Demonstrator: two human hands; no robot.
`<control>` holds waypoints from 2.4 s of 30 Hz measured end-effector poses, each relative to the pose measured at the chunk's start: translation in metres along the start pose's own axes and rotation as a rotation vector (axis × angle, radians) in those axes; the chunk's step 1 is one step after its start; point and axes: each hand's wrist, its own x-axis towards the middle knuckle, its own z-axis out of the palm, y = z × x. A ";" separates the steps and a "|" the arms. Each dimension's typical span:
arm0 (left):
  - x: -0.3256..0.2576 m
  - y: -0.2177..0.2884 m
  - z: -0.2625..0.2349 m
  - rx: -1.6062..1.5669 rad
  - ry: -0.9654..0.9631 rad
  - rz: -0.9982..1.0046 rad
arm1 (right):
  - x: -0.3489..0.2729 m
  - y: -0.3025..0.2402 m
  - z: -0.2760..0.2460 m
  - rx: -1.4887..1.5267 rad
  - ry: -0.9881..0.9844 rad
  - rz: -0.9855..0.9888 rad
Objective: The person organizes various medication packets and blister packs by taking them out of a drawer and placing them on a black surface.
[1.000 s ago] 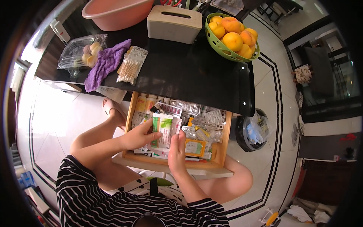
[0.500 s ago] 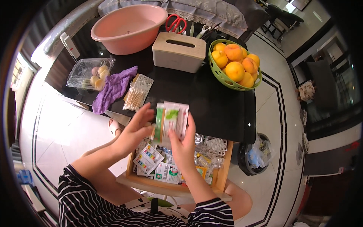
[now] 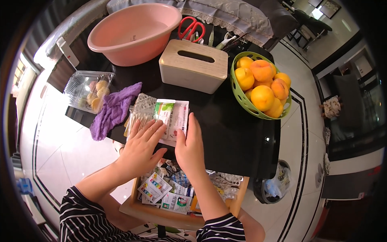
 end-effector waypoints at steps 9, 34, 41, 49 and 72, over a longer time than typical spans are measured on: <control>0.000 0.005 -0.012 0.086 -0.021 0.005 | -0.020 -0.020 -0.003 0.025 -0.147 0.037; -0.128 0.004 0.083 0.231 -0.328 0.132 | -0.247 0.055 -0.006 -0.586 -0.138 0.045; -0.129 0.010 0.095 0.263 -0.350 0.182 | -0.250 0.053 0.003 -0.749 -0.185 0.068; -0.109 0.013 0.009 -0.296 -0.942 -0.182 | -0.226 0.018 -0.031 -0.224 -0.269 0.490; -0.110 0.017 0.012 -0.647 -0.279 0.231 | -0.219 -0.011 -0.058 0.820 -0.013 0.636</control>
